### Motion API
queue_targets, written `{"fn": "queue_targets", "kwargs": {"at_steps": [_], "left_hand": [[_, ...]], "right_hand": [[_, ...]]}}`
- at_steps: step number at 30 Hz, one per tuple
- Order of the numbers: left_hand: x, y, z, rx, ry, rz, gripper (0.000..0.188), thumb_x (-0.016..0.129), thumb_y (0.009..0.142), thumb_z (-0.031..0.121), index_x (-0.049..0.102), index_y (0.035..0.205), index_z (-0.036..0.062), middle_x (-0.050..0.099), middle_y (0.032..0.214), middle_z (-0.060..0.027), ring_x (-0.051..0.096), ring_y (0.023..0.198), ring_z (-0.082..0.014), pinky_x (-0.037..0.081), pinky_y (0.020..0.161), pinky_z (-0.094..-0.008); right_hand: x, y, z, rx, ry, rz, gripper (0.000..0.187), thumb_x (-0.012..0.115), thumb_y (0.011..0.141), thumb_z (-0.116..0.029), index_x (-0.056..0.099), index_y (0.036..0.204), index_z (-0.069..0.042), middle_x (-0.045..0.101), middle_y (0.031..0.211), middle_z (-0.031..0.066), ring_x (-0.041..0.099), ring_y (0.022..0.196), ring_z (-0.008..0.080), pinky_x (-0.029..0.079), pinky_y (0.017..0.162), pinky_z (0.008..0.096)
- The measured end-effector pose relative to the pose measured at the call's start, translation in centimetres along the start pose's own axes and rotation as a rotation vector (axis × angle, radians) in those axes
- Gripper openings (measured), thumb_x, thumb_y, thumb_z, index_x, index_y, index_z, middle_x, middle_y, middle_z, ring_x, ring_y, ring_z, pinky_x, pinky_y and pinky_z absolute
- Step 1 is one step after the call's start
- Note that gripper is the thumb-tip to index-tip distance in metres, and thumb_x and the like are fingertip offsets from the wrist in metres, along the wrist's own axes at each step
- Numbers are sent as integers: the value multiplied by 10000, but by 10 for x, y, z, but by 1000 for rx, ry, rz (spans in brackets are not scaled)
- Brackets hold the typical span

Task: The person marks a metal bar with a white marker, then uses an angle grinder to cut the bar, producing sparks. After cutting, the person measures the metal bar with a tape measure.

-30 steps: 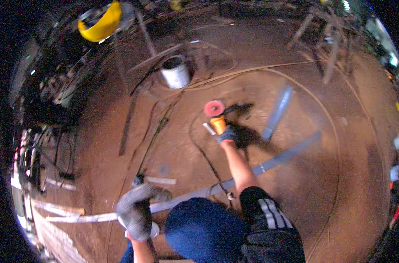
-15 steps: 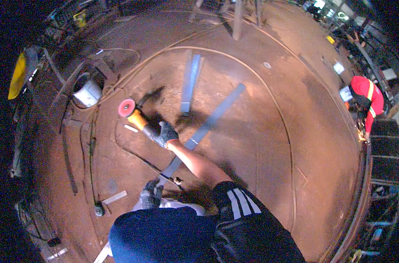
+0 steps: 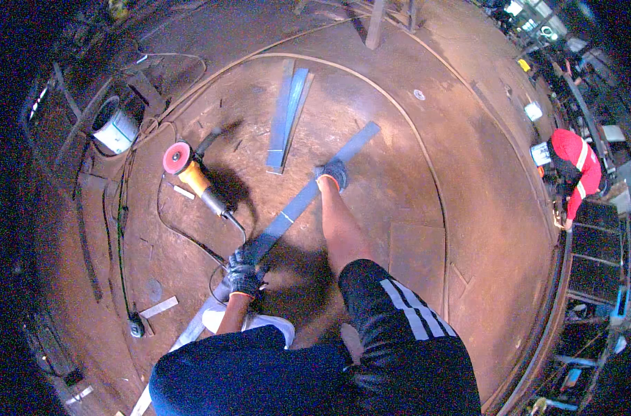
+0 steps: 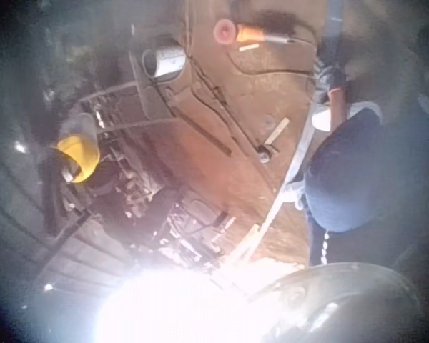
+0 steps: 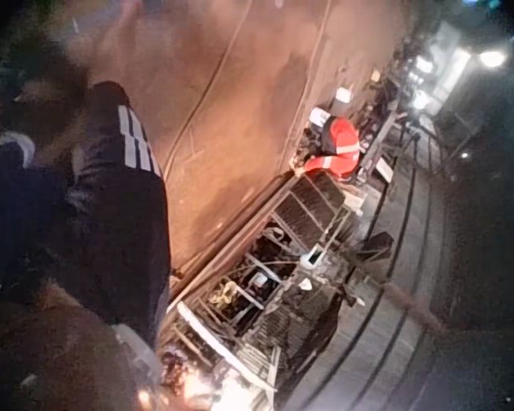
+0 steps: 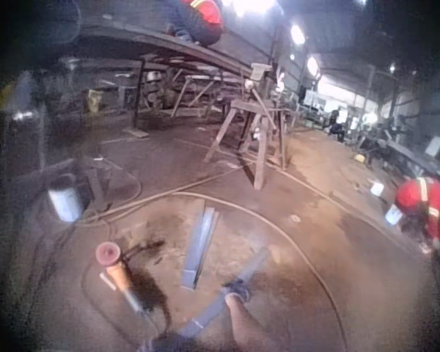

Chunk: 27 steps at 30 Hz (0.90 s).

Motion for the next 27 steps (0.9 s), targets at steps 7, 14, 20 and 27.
{"fn": "queue_targets", "kwargs": {"at_steps": [7, 14, 20, 27], "left_hand": [[-16, 29, -8, -154, -75, -115, 780, 824, 503, 572, 603, 1031, 43, 580, 1030, -163, 562, 984, -342, 486, 854, -421], [-7, 43, 11, -185, -276, -73, 586, 744, 632, 374, 612, 1058, -7, 650, 938, -231, 637, 903, -374, 516, 781, -452], [-15, 32, -12, -127, -384, -166, 677, 740, 636, 461, 572, 1191, 111, 682, 1000, -167, 658, 894, -357, 526, 756, -450], [-3, 31, -16, -151, -321, -216, 669, 678, 724, 580, 576, 1195, 116, 662, 1041, -200, 638, 953, -369, 503, 799, -466]], "right_hand": [[44, 51, 26, 143, 161, -114, 342, 735, 682, -331, 689, 937, -108, 692, 1005, 138, 680, 865, 335, 552, 727, 432], [45, 96, 61, 41, 814, -308, 351, 675, 805, -328, 612, 1066, -101, 664, 988, 95, 634, 869, 271, 526, 774, 429], [10, 14, 11, 218, 1722, -603, 260, 663, 857, -393, 560, 927, -165, 575, 768, 15, 578, 735, 236, 496, 741, 468], [-25, -13, -22, 102, 1773, -460, 267, 573, 907, -384, 465, 753, -195, 407, 595, -61, 415, 564, 156, 430, 619, 363]]}}
Point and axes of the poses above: each hand's wrist, its own y-axis towards the middle knuckle, its own x-axis out of the palm, z = x × y, the point moved 6 cm from there along y, towards the middle knuckle
